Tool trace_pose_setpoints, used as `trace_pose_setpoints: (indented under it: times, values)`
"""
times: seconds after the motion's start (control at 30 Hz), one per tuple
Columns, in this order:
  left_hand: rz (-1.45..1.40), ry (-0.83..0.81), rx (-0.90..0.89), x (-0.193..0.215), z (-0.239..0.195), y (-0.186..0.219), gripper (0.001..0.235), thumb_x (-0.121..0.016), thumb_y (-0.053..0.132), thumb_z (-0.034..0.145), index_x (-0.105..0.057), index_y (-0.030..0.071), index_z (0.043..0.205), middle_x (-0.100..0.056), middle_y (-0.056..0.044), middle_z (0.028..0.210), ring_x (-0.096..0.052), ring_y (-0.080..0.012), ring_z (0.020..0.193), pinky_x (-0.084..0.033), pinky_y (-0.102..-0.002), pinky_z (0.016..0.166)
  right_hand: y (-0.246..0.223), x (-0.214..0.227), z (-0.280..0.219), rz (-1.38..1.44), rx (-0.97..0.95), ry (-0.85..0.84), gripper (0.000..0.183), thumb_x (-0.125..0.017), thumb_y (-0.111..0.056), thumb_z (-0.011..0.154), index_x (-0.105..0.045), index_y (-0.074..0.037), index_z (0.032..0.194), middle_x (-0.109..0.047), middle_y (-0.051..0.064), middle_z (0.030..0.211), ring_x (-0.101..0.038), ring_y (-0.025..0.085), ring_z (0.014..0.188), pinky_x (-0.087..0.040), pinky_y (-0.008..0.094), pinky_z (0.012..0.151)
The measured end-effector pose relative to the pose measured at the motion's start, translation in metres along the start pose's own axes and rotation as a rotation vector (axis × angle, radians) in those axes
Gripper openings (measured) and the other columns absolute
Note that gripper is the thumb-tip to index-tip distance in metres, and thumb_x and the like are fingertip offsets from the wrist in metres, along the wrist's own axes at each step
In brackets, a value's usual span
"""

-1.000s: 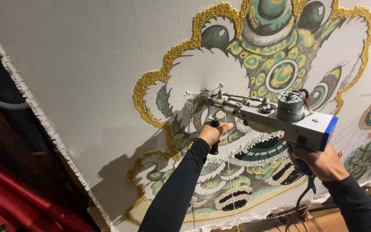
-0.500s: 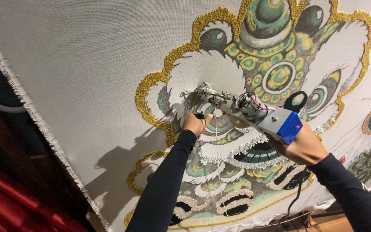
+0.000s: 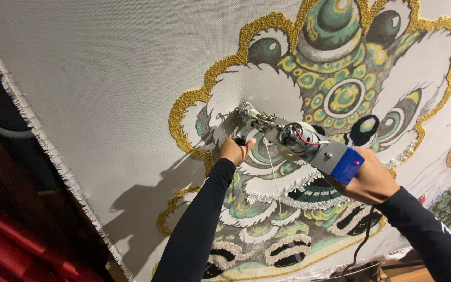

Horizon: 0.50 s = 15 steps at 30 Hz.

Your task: The person uses a handheld tufting gun to apply white yarn into a stretched canvas featuring a pre-printed design of a stylized animal face. The operator guides the tool along the contours of the design, creating a textured pile of yarn to fill in the white areas of the artwork.

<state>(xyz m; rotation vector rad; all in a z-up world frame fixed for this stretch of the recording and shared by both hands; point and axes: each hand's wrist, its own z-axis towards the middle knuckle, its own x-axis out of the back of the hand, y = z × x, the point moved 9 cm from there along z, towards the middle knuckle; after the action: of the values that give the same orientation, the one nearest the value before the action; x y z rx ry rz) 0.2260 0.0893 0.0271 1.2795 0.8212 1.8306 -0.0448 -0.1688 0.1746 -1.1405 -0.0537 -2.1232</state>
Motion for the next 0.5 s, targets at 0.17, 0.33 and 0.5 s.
trace_pose_setpoints:
  times: [0.17,0.33,0.5]
  values:
    - [0.009,-0.027,-0.003,-0.002,-0.002,0.003,0.066,-0.081,0.056,0.078,-0.069,-0.008,0.091,-0.075,-0.021,0.085,-0.075,-0.0340,0.079,-0.059,-0.044,0.074,0.007,-0.003,0.002,-0.141,0.006,-0.035,0.026,-0.077,-0.025,0.073,-0.063,-0.003,0.077,-0.066,0.019,0.067,-0.063,0.041,0.066,-0.050,0.043,0.059]
    - [0.011,-0.041,-0.079,-0.001,0.008,0.008,0.062,-0.076,0.058,0.084,-0.072,-0.004,0.084,-0.076,-0.017,0.080,-0.074,-0.0298,0.072,-0.057,-0.042,0.071,-0.005,0.000,0.005,-0.086,0.058,-0.003,0.025,-0.075,-0.022,0.069,-0.064,-0.004,0.081,-0.066,0.018,0.068,-0.063,0.042,0.067,-0.050,0.043,0.058]
    - [0.083,0.000,-0.132,0.012,0.003,-0.003,0.065,-0.076,0.058,0.084,-0.073,-0.007,0.076,-0.073,-0.019,0.070,-0.071,-0.0337,0.065,-0.055,-0.047,0.068,0.001,-0.010,0.006,-0.090,-0.052,-0.048,0.026,-0.077,-0.023,0.069,-0.063,-0.002,0.079,-0.066,0.018,0.065,-0.063,0.042,0.064,-0.051,0.042,0.058]
